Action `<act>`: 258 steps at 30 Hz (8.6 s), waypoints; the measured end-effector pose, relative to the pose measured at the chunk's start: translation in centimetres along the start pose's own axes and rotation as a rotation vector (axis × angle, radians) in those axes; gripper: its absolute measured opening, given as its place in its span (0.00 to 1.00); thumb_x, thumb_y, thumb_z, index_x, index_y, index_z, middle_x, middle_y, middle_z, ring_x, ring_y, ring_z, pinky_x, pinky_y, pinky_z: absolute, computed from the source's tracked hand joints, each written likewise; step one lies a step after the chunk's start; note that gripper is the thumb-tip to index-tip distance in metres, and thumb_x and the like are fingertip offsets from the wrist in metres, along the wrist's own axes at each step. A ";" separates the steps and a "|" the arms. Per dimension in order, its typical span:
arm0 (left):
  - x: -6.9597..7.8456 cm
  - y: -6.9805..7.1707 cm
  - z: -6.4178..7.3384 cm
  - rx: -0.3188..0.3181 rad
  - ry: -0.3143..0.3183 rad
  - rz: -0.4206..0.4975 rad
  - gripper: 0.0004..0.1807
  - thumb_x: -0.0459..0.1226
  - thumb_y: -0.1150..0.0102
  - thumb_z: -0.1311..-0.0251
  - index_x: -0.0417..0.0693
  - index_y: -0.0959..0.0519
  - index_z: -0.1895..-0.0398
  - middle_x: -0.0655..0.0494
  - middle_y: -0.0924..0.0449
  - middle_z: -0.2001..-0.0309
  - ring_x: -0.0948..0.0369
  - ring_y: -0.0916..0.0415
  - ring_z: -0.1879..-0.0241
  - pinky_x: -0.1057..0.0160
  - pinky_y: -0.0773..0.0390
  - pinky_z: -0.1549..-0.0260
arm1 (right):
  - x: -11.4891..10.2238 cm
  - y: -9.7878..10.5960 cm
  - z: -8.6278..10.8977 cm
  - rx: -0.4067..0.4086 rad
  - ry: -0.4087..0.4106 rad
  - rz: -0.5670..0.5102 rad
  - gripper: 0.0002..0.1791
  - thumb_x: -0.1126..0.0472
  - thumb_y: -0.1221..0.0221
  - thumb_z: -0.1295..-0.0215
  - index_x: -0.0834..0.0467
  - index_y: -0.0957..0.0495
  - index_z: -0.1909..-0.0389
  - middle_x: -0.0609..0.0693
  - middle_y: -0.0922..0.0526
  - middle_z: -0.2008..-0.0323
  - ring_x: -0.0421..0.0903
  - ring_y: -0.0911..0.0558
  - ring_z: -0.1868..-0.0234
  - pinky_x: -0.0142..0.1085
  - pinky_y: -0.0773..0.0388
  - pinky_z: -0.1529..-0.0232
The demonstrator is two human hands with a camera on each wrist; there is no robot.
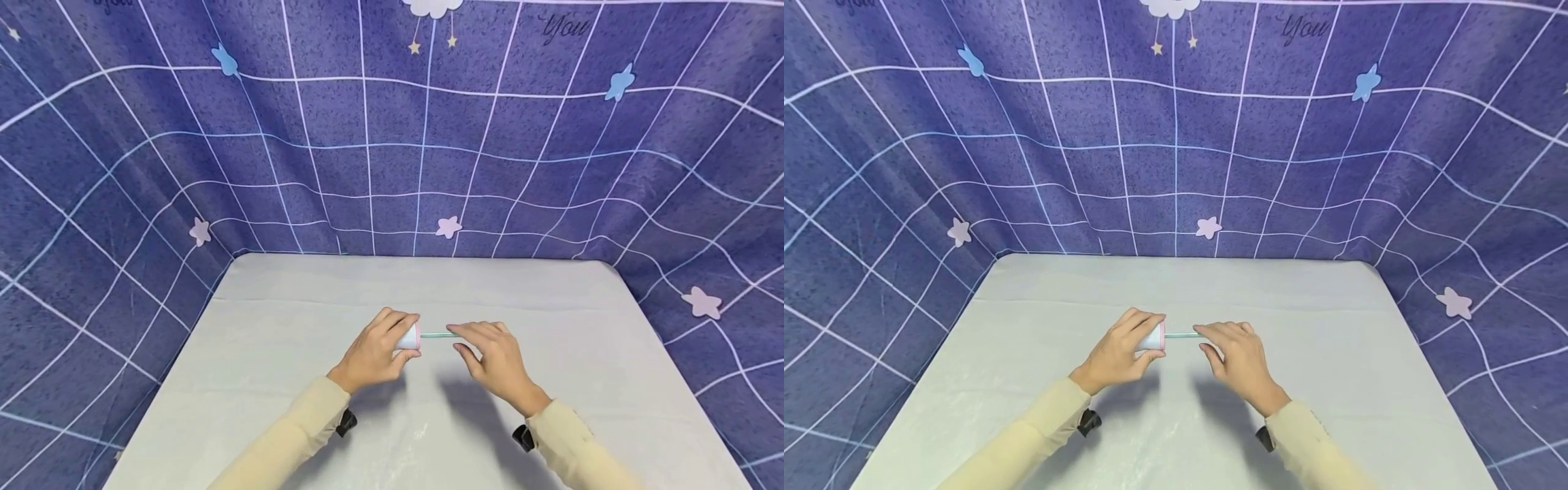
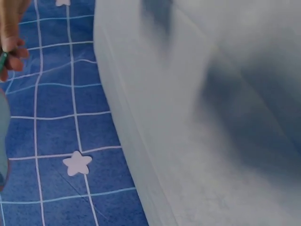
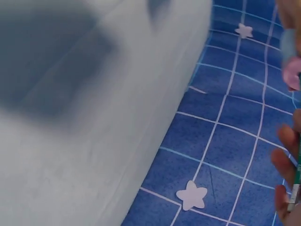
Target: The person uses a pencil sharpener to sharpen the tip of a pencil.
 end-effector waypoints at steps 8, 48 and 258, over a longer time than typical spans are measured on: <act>-0.8 0.8 -0.9 -0.054 0.257 0.194 0.27 0.40 0.29 0.53 0.36 0.22 0.48 0.51 0.19 0.59 0.58 0.25 0.59 0.66 0.24 0.65 | -1.2 0.0 0.7 0.067 0.191 0.180 0.21 0.51 0.56 0.26 0.57 0.23 0.44 0.50 0.19 0.57 0.49 0.21 0.60 0.44 0.33 0.61; 2.6 0.7 0.8 -0.005 -0.195 -0.018 0.30 0.43 0.30 0.52 0.35 0.25 0.48 0.49 0.22 0.55 0.59 0.29 0.60 0.69 0.25 0.59 | 0.8 -1.5 0.1 -0.430 -0.512 -0.246 0.05 0.54 0.36 0.40 0.45 0.13 0.65 0.35 0.25 0.82 0.31 0.40 0.85 0.29 0.42 0.81; -2.5 0.5 -0.7 -0.197 0.411 0.388 0.23 0.37 0.30 0.51 0.41 0.20 0.49 0.53 0.19 0.59 0.63 0.28 0.66 0.71 0.28 0.70 | -2.0 -0.1 0.4 0.024 0.252 0.210 0.21 0.54 0.60 0.24 0.58 0.24 0.44 0.51 0.21 0.59 0.48 0.21 0.62 0.39 0.25 0.63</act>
Point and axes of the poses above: each hand's wrist, its own z-axis away from the middle knuckle, its own y-axis out of the back of the hand, x = y × z, the point moved 8 cm from there along -z, towards the middle knuckle
